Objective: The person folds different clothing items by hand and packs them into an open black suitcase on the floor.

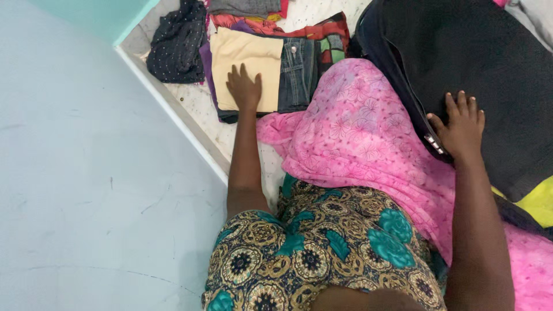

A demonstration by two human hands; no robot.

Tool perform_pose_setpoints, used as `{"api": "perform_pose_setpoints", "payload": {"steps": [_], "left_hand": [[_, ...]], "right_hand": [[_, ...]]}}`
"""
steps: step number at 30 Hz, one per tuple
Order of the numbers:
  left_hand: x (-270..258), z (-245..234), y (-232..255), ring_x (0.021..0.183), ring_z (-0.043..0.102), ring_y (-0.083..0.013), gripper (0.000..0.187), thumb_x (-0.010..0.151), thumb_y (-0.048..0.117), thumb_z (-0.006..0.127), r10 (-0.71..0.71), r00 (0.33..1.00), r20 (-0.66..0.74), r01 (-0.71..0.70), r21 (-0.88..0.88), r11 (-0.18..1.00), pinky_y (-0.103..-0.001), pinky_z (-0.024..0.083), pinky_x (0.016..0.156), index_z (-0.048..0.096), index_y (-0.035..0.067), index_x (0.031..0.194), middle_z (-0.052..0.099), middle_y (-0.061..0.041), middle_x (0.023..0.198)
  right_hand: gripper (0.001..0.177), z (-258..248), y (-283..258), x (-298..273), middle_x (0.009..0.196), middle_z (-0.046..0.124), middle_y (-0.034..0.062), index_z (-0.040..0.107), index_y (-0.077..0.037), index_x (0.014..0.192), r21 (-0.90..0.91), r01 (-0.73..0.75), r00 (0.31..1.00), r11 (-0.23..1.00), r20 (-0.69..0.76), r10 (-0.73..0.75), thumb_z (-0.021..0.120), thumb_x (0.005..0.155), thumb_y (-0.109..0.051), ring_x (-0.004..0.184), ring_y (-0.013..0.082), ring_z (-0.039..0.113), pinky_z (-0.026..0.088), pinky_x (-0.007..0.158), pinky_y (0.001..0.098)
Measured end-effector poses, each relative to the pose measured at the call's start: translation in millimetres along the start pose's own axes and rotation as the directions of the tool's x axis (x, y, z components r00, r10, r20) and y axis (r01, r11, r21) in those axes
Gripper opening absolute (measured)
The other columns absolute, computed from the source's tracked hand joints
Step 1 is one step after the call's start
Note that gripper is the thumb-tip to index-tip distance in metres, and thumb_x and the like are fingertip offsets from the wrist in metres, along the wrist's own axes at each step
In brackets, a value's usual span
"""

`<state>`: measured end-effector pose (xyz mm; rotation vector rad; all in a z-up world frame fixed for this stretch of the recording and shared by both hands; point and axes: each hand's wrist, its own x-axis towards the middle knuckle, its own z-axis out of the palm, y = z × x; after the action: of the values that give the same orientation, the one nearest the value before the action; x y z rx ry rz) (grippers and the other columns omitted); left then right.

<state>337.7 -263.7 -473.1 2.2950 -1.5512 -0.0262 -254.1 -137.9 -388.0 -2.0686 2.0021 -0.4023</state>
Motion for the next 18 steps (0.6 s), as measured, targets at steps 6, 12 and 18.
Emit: {"api": "perform_pose_setpoints", "payload": {"steps": [6,12,18], "left_hand": [[14,8,-75,0.143,0.042,-0.0426,0.089,0.086,0.047,0.077,-0.248,0.968,0.038,0.250,-0.051,0.967,-0.051,0.034,0.119,0.038,0.005,0.154,0.043,-0.024,0.154],[13,-10,-75,0.126,0.055,-0.0423,0.090,0.076,0.039,0.085,-0.479,0.874,0.082,0.486,-0.165,0.858,-0.051,0.048,0.103,0.043,0.010,0.150,0.053,-0.023,0.139],[13,-22,-66,0.130,0.056,-0.0391,0.088,0.075,0.041,0.085,-0.469,0.875,0.121,0.481,-0.103,0.871,-0.049,0.050,0.106,0.048,0.008,0.147,0.055,-0.019,0.141]], "right_hand": [[0.074,1,2,-2,0.168,0.036,0.0240,0.048,-0.008,0.160,0.033,-0.001,1.000,0.999,-0.027,0.002,0.058,0.103,-0.054,0.156,0.0451,0.027,0.018,0.122,0.0645],[0.072,2,6,-4,0.169,0.037,0.0233,0.049,-0.008,0.160,0.025,0.011,0.999,1.000,-0.049,-0.010,0.062,0.104,-0.050,0.156,0.0449,0.028,0.019,0.123,0.0645],[0.071,2,3,-3,0.168,0.037,0.0234,0.050,-0.007,0.159,0.038,-0.005,0.999,0.999,-0.042,0.007,0.063,0.102,-0.047,0.156,0.0437,0.028,0.019,0.122,0.0633]]}}
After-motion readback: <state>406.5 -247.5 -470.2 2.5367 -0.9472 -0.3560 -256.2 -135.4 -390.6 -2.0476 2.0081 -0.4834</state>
